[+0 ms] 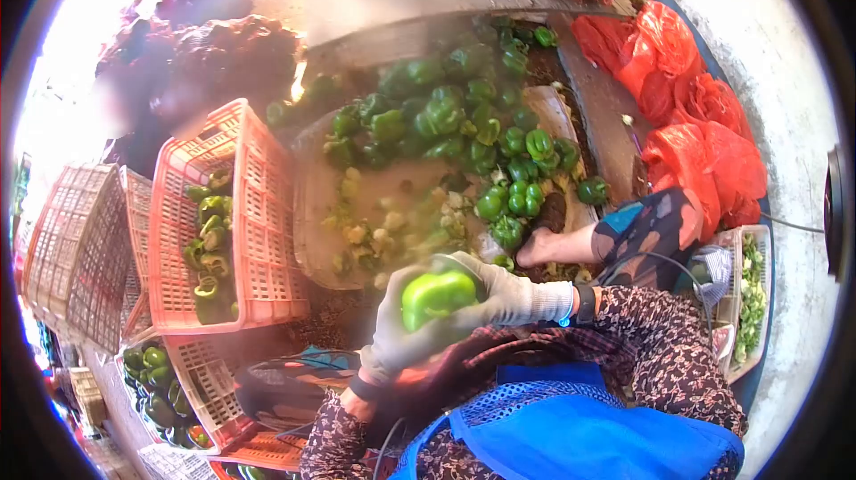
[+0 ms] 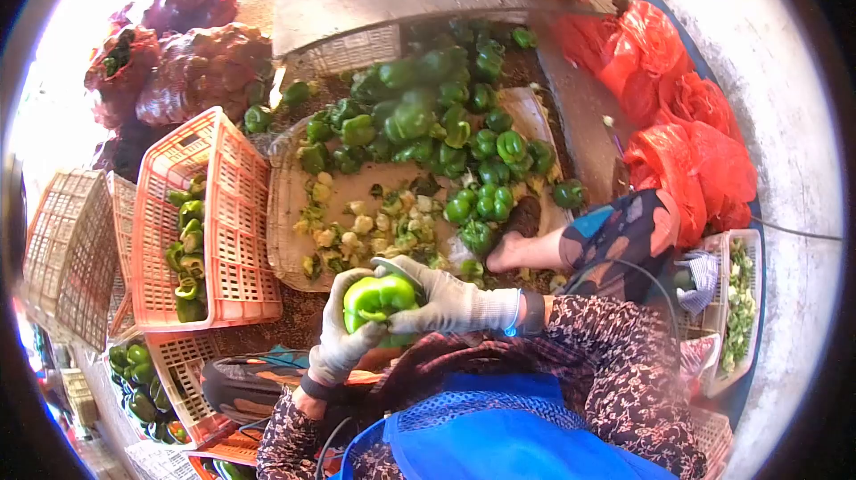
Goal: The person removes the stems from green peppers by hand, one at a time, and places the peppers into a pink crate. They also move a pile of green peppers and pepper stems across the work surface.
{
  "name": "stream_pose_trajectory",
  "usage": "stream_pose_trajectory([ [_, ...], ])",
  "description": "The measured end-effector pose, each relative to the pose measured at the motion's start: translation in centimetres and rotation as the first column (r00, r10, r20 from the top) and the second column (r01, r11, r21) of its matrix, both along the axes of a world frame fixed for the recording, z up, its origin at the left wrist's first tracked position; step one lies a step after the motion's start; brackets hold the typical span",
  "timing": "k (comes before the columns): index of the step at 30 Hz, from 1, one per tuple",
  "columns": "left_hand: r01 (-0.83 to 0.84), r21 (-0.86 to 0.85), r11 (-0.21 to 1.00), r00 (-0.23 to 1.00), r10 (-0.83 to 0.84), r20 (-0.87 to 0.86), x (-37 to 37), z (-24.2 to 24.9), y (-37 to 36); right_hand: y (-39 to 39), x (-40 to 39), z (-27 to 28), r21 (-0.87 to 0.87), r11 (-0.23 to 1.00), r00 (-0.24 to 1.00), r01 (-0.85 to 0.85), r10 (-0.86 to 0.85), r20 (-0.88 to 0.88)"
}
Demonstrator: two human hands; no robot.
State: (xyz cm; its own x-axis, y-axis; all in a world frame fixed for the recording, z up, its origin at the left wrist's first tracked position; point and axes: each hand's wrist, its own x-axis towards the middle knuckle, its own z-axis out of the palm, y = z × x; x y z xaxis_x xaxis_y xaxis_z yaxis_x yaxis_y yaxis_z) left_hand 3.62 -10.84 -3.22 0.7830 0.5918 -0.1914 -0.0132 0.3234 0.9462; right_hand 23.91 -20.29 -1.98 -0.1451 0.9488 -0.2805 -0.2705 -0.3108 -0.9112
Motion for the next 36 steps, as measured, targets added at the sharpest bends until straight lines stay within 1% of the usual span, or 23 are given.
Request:
stream_pose_trajectory([
  [3,0.085,-0.007,0.996,0.995,-0.085,-0.042,0.5,0.2,-0.2,-1.4,1.2,0.0,-0.054,0.998,0.997,-0.042,0.045,0.062],
  [5,0.183,-0.349,0.919,0.966,-0.102,0.238,0.0,0.1,0.5,-1.2,1.9,0.0,-0.103,0.986,0.991,-0.13,0.128,-0.025],
  [7,0.093,-0.295,0.951,0.991,-0.061,0.116,-0.2,1.4,0.7,0.4,1.6,0.3,0.057,0.988,0.99,-0.142,0.141,0.014],
  [9,-0.062,-0.556,0.829,0.96,0.202,0.194,-0.6,1.5,1.5,2.4,1.8,3.9,-0.245,0.966,0.991,-0.079,0.05,-0.122],
  [10,-0.104,-0.705,0.701,0.865,0.414,0.284,-1.3,-0.6,2.3,3.7,1.4,4.6,-0.267,0.963,0.989,-0.021,-0.019,-0.148],
  [11,-0.103,-0.621,0.777,0.798,0.438,0.415,-2.2,-3.3,4.1,5.7,0.7,4.1,-0.094,0.994,0.954,0.053,-0.078,-0.29],
  [13,-0.323,-0.558,0.765,0.746,0.568,0.348,-3.4,2.0,5.3,11.9,-1.9,6.0,0.086,0.951,0.952,0.297,-0.287,-0.11],
  [15,-0.387,-0.395,0.833,0.745,0.535,0.398,-4.9,3.8,6.6,18.3,-4.6,10.6,0.221,0.955,0.978,0.2,-0.208,0.014],
  [16,-0.599,-0.008,0.801,0.759,0.571,0.314,-5.2,4.0,6.8,20.7,-6.6,13.4,0.249,0.952,0.983,0.176,-0.182,0.004],
  [17,-0.673,0.387,0.631,0.733,0.639,0.234,-6.0,4.2,6.9,22.6,-9.0,16.2,0.406,0.908,0.99,0.099,-0.13,0.05],
  [18,-0.633,-0.254,0.731,0.643,0.68,0.352,-7.5,3.0,8.0,23.7,-10.7,17.8,0.543,0.84,0.991,0.023,-0.091,0.098],
  [19,-0.677,-0.241,0.696,0.61,0.713,0.346,-8.5,2.2,8.5,24.6,-11.7,17.6,0.515,0.854,0.901,-0.068,-0.17,0.4],
  [21,-0.805,0.038,0.592,0.579,0.77,0.267,-9.1,2.9,8.7,25.2,-11.5,12.2,0.529,0.755,0.768,-0.388,-0.053,0.638],
  [22,-0.8,0.083,0.594,0.595,0.767,0.239,-10.1,2.8,8.7,23.6,-12.1,12.0,0.395,0.767,0.613,-0.506,-0.003,0.79],
  [23,-0.728,-0.119,0.675,0.652,0.736,0.183,-10.6,3.5,8.7,21.8,-12.8,11.7,0.243,0.768,0.432,-0.593,0.049,0.9],
  [25,-0.758,0.273,0.592,0.643,0.749,0.161,-11.1,1.9,8.4,19.8,-13.5,9.6,0.232,0.869,0.675,-0.436,0.145,0.724],
  [28,-0.694,0.498,0.52,0.638,0.764,0.091,-12.0,0.4,8.4,19.5,-13.6,5.5,0.186,0.924,0.749,-0.333,0.14,0.648],
  [30,-0.646,0.532,0.547,0.666,0.744,0.044,-12.1,1.5,8.6,18.4,-14.1,3.1,0.158,0.969,0.966,-0.188,0.153,0.206],
  [31,-0.644,0.526,0.555,0.673,0.738,0.046,-11.8,1.7,8.7,18.3,-14.2,2.8,0.127,0.979,0.987,-0.158,0.157,0.016],
  [32,-0.64,0.519,0.567,0.682,0.73,0.043,-11.4,1.8,8.6,18.3,-14.1,2.4,0.118,0.98,0.987,-0.16,0.159,0.022],
  [33,-0.638,0.508,0.579,0.686,0.726,0.034,-11.0,1.9,8.4,18.1,-14.2,2.0,0.217,0.97,0.965,-0.114,0.056,0.256],
  [35,-0.751,-0.029,0.659,0.644,0.742,0.185,-8.9,3.0,7.5,16.9,-14.3,2.7,0.359,0.928,0.781,-0.096,-0.154,0.606],
  [36,-0.73,-0.165,0.663,0.639,0.748,0.178,-8.0,4.8,7.1,16.5,-14.4,2.0,0.384,0.921,0.789,-0.062,-0.191,0.585],
])
